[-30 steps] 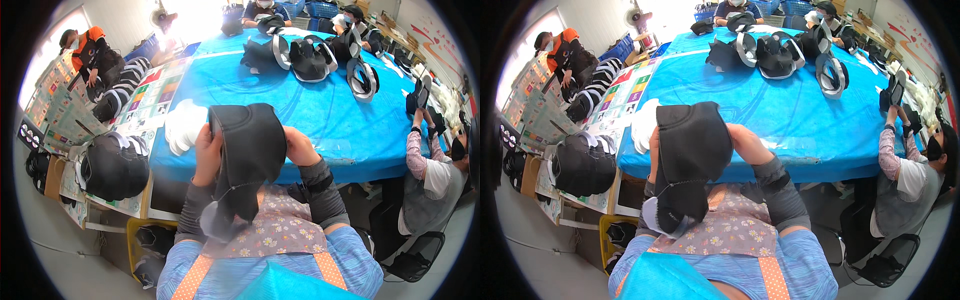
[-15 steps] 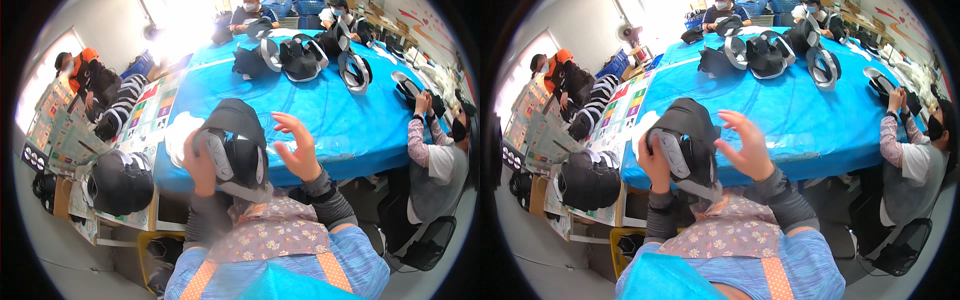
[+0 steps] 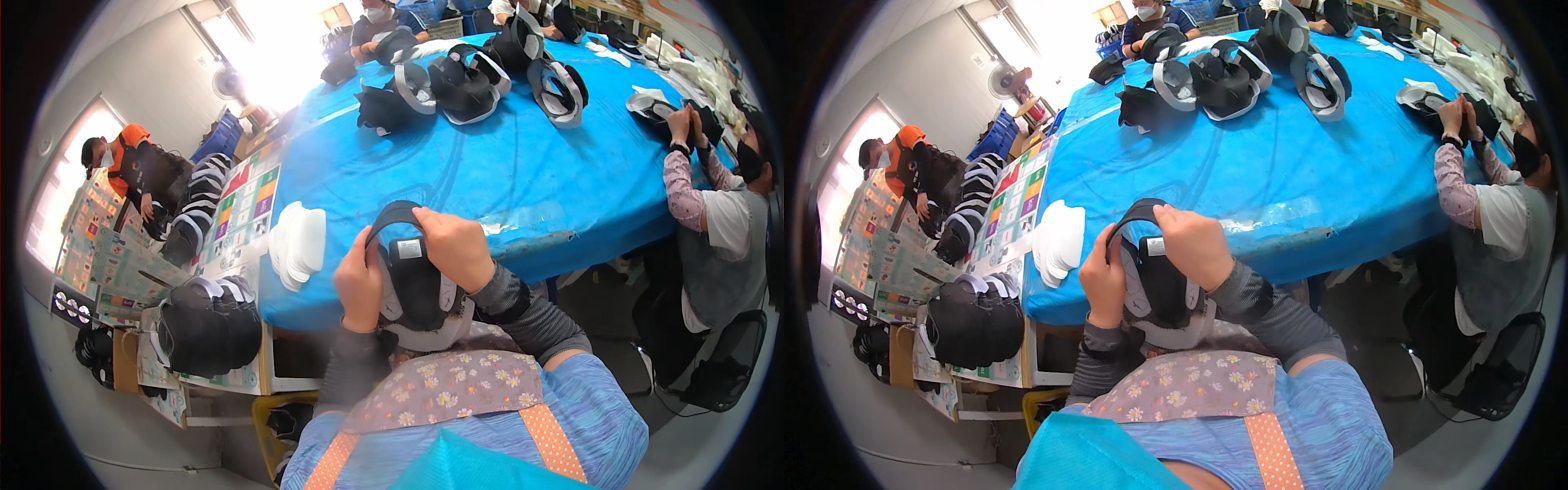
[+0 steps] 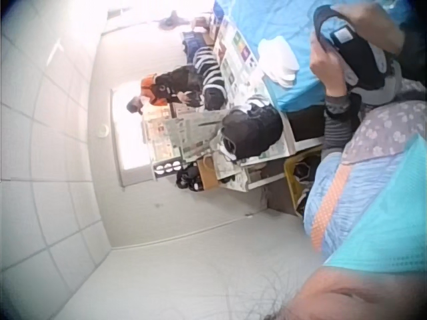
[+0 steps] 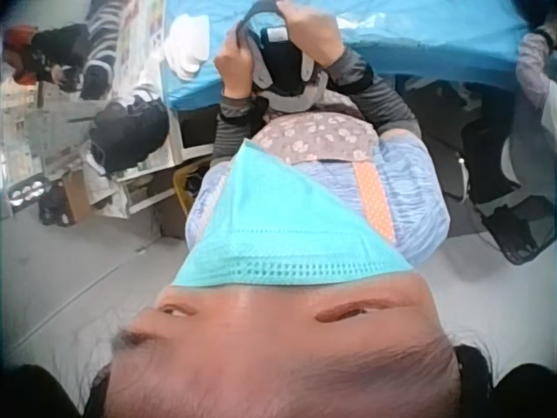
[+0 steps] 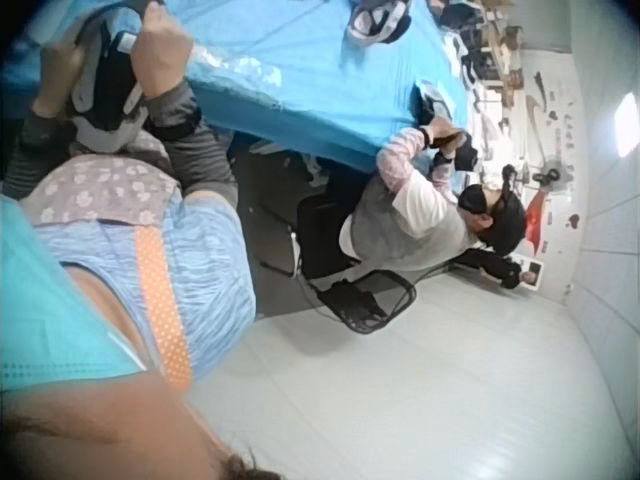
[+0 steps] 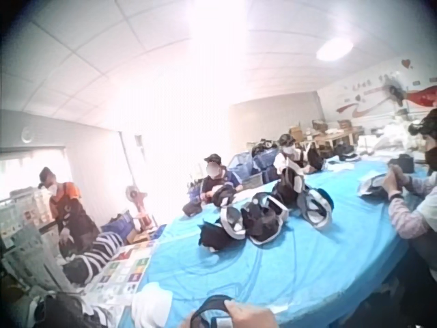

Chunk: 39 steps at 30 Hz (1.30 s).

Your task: The person picks up a black shoe upper and manually inserts a white lining or padding into the interior, smoothing it against the inner wall with their hands and pressing the edges together.

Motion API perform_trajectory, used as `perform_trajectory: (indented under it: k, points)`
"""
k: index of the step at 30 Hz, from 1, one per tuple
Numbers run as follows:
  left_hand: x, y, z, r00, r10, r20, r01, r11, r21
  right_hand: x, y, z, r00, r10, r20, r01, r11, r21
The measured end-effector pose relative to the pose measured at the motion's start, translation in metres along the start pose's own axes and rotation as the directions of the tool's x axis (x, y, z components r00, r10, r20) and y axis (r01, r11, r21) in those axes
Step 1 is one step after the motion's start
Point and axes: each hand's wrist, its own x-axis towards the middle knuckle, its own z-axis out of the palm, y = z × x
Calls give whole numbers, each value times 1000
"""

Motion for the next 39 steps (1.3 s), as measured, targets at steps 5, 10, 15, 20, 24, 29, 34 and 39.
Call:
perform_trajectory:
  k: [5,10,15,20,24,29,34,39]
  points:
    - [0,-1,4,999,42,-7,-41,999,11,7,-8,-1,999,37,-25,-37,999,7]
    - [5,4,11,996,84,-17,-84,996,27,8,3,2,998,51,24,-50,998,-37]
    - [2,-3,-6,991,-57,125,53,998,34,12,-2,-7,999,33,32,-36,996,84]
    - [-17,-27,4,979,-175,107,196,954,-228,-3,5,-10,895,368,251,-308,919,-246]
    - [-15,-4,2,987,-158,37,162,975,-153,2,-22,-6,944,269,191,-185,910,-370]
    - [-20,22,6,969,-187,-164,148,963,-223,16,-75,8,973,167,160,-136,972,-189]
    - [-17,-1,-26,919,-236,-317,177,963,-203,24,-85,7,981,34,191,-14,994,-107]
    - [-22,-55,-100,901,19,-434,-105,979,-175,68,-70,-27,799,-78,596,-396,678,620]
